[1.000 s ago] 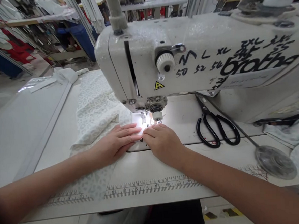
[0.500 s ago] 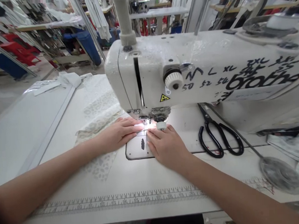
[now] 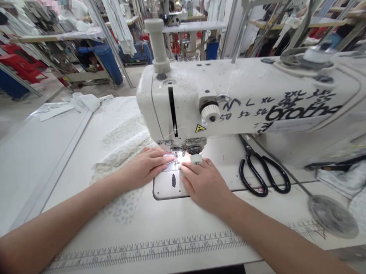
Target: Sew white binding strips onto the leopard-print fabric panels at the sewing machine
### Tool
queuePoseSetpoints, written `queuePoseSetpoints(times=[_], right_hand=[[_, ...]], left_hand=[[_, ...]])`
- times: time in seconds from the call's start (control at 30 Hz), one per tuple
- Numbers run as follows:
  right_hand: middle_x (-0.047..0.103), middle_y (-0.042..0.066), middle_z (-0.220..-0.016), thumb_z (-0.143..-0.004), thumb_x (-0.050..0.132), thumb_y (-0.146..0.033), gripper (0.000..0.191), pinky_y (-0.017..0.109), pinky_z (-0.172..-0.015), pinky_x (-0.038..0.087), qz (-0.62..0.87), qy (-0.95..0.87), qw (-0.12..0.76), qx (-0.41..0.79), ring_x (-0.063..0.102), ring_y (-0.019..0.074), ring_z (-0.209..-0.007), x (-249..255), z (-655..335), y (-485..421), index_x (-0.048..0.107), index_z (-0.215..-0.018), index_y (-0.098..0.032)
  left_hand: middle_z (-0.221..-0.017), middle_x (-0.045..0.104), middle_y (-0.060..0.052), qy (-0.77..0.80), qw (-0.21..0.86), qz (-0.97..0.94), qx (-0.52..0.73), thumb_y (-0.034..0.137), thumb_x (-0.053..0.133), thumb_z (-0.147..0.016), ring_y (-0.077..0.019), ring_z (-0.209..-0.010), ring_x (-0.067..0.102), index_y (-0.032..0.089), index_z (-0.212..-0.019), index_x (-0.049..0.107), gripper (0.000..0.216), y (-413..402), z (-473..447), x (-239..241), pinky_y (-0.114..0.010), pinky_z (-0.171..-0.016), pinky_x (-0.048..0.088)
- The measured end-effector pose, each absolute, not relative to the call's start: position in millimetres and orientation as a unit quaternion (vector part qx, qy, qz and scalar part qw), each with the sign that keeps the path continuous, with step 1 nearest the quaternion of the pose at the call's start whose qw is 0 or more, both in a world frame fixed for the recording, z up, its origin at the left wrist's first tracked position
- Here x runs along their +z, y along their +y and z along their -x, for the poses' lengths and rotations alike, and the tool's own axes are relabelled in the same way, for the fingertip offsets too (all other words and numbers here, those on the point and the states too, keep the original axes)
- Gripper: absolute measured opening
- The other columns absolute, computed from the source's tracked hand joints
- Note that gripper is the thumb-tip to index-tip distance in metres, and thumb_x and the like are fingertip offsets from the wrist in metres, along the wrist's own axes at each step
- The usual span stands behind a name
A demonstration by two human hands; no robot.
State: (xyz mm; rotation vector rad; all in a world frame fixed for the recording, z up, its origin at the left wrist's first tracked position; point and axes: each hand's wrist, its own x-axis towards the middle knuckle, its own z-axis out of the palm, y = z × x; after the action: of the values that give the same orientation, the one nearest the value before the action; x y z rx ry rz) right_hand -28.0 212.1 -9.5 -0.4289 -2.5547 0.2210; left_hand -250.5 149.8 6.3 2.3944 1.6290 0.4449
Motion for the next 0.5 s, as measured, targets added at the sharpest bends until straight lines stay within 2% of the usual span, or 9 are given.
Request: queuePoseSetpoints(times=[0.5], right_hand=[[0.066, 0.010, -0.104, -0.089, 0.046, -0.014, 0.023, 0.041, -0.085, 0.046, 0.165, -0.949, 0.256, 0.083, 0.057, 0.0234, -0.094, -10.8, 26.7, 211.4, 0.061, -0.104, -0.010]], left_hand=[[-0.133, 0.050, -0.003, 0.564, 0.123, -0.805, 0.135, 0.031, 0.032, -0.096, -0.0209, -0.124, 0.041, 0.026, -0.124, 0.052, 0.035, 151.4, 252.5, 6.0, -0.037, -0.098, 0.032]])
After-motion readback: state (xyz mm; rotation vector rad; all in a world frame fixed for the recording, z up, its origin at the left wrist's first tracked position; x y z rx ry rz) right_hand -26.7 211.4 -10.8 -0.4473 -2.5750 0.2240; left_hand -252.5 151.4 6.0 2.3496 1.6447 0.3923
